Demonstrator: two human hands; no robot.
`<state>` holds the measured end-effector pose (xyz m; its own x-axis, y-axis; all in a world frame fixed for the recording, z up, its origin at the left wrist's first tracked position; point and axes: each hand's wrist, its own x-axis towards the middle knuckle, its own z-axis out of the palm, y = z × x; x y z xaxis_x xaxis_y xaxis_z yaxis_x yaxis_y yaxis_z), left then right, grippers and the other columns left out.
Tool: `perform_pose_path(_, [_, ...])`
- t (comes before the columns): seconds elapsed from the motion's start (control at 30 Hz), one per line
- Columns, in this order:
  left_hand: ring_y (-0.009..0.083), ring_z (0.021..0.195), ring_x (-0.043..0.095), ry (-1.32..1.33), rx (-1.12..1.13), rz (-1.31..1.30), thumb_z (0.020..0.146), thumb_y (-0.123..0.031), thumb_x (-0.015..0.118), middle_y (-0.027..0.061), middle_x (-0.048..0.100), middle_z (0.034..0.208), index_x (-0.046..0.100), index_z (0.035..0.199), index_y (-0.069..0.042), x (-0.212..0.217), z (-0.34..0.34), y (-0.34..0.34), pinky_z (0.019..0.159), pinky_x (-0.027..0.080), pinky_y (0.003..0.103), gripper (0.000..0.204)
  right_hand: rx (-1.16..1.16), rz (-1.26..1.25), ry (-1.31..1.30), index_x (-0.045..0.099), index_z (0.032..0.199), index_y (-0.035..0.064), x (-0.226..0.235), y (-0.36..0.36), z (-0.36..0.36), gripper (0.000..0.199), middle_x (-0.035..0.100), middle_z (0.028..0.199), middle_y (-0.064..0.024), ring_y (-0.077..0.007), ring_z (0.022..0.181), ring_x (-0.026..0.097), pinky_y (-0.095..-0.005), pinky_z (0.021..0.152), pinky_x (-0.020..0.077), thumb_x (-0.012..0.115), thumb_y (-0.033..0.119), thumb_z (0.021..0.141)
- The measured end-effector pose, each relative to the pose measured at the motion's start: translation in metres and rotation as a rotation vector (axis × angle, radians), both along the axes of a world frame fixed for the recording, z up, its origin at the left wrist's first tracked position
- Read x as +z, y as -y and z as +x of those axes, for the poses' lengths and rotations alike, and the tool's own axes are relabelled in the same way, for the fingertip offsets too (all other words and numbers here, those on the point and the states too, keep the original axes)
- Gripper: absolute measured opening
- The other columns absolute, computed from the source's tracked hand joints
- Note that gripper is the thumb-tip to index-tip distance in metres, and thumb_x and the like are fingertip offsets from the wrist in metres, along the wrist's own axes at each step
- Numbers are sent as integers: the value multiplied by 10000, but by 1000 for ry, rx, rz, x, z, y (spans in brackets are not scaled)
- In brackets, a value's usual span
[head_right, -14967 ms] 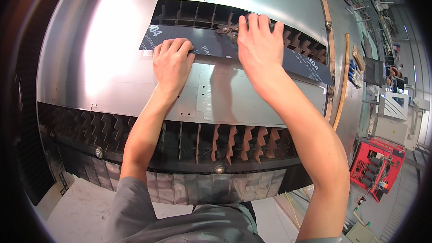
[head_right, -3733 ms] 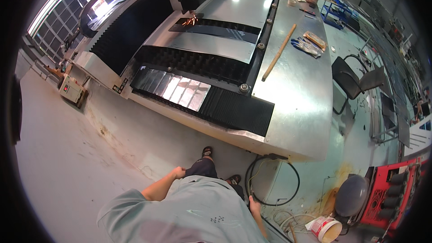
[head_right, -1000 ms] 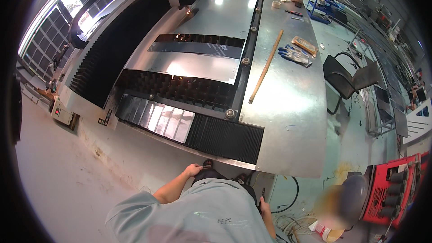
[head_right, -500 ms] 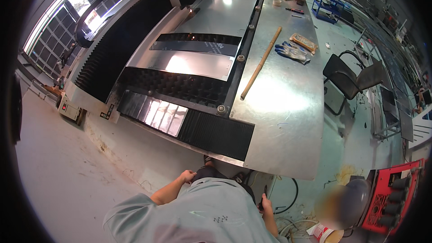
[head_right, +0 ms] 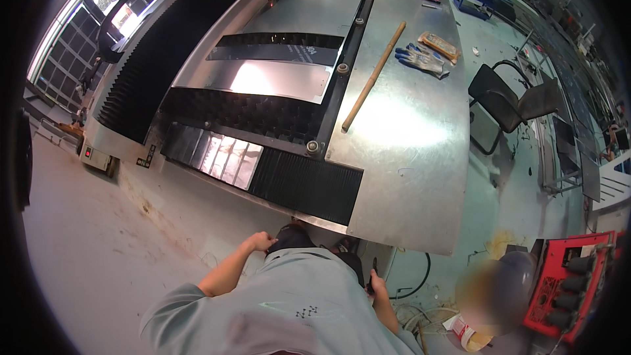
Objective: The person operates a laser cutting machine using a handheld remote and a wooden stick. They position metal sheets on the machine bed, initiate the cutting process, and use the stick to guide or adjust the material during operation.
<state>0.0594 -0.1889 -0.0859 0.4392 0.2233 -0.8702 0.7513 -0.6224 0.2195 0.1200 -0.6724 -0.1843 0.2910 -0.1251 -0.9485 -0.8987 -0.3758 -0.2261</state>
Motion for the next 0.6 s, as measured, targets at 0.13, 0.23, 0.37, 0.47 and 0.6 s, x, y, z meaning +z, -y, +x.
perform_pose_path(0.13, [215, 778, 772, 9, -87, -147, 1031, -469, 623, 120, 796, 890, 789, 1090, -11, 72, 26, -25, 810, 611, 351, 490, -51, 21, -65, 601, 1020, -17, 2, -16, 3, 607, 605, 707, -135, -279, 500, 601, -453, 428, 487, 656, 586, 986])
perform_pose_path(0.23, [165, 790, 750, 36, -45, -325, 1016, -437, 677, 91, 789, 873, 793, 1035, -10, 122, 57, -53, 783, 606, 334, 443, -19, 34, -108, 597, 979, -17, 15, -32, 13, 516, 582, 707, -132, -277, 503, 596, -441, 433, 502, 730, 481, 970])
perform_pose_path(0.37, [130, 775, 719, 315, -56, -430, 1016, -371, 699, 54, 758, 835, 785, 1033, -13, 167, 110, -104, 742, 582, 310, 368, 168, 18, -137, 596, 934, -19, 52, -57, 25, 411, 574, 738, -121, -266, 540, 605, -419, 446, 508, 785, 345, 943])
perform_pose_path(0.47, [134, 781, 720, 522, -20, -319, 1000, -315, 704, 64, 746, 807, 770, 1002, -20, 183, 163, -151, 735, 565, 314, 302, 302, -23, -172, 616, 974, -7, 83, -83, 25, 352, 602, 794, -112, -242, 607, 630, -415, 492, 536, 769, 309, 947])
perform_pose_path(0.6, [152, 737, 694, 927, 31, -59, 959, -214, 721, 96, 742, 821, 748, 1040, -13, 194, 230, -218, 709, 555, 321, 219, 550, -48, -210, 660, 1079, 36, 136, -102, 19, 308, 656, 873, -95, -212, 700, 671, -410, 589, 591, 748, 297, 944])
